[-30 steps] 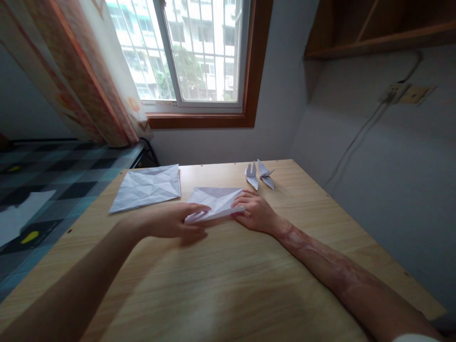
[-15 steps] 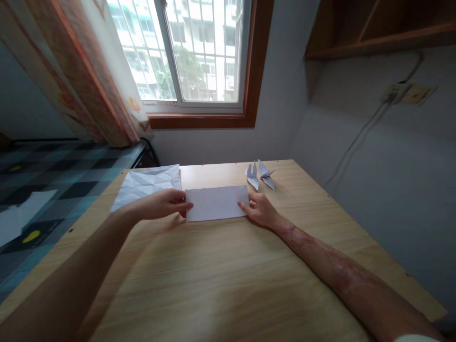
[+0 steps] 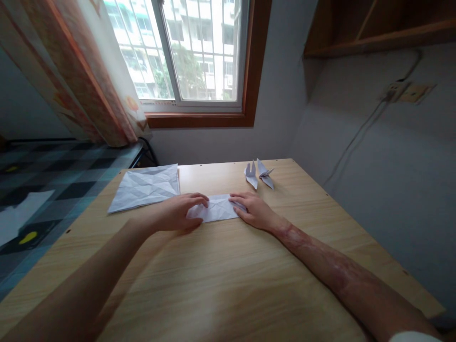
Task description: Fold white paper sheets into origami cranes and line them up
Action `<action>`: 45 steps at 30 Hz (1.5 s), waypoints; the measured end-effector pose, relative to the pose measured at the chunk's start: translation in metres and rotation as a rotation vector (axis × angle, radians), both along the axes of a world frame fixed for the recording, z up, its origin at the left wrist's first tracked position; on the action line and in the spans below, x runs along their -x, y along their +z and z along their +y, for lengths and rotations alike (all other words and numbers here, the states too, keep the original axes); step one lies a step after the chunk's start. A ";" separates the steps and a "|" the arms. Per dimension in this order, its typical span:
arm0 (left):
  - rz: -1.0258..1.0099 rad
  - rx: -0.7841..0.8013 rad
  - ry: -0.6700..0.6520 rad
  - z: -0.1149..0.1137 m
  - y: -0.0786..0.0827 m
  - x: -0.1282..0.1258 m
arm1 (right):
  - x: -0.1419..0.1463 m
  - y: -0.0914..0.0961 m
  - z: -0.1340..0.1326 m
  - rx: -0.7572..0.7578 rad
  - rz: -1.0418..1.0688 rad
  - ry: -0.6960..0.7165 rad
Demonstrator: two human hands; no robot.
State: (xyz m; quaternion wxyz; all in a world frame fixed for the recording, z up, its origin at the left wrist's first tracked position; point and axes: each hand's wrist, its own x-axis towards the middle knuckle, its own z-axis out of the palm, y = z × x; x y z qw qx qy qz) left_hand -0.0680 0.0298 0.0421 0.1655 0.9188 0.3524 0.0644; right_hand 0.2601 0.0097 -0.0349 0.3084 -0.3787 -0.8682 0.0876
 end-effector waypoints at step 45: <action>-0.707 0.050 0.554 -0.035 -0.057 -0.047 | -0.017 0.009 -0.030 0.478 0.470 -0.209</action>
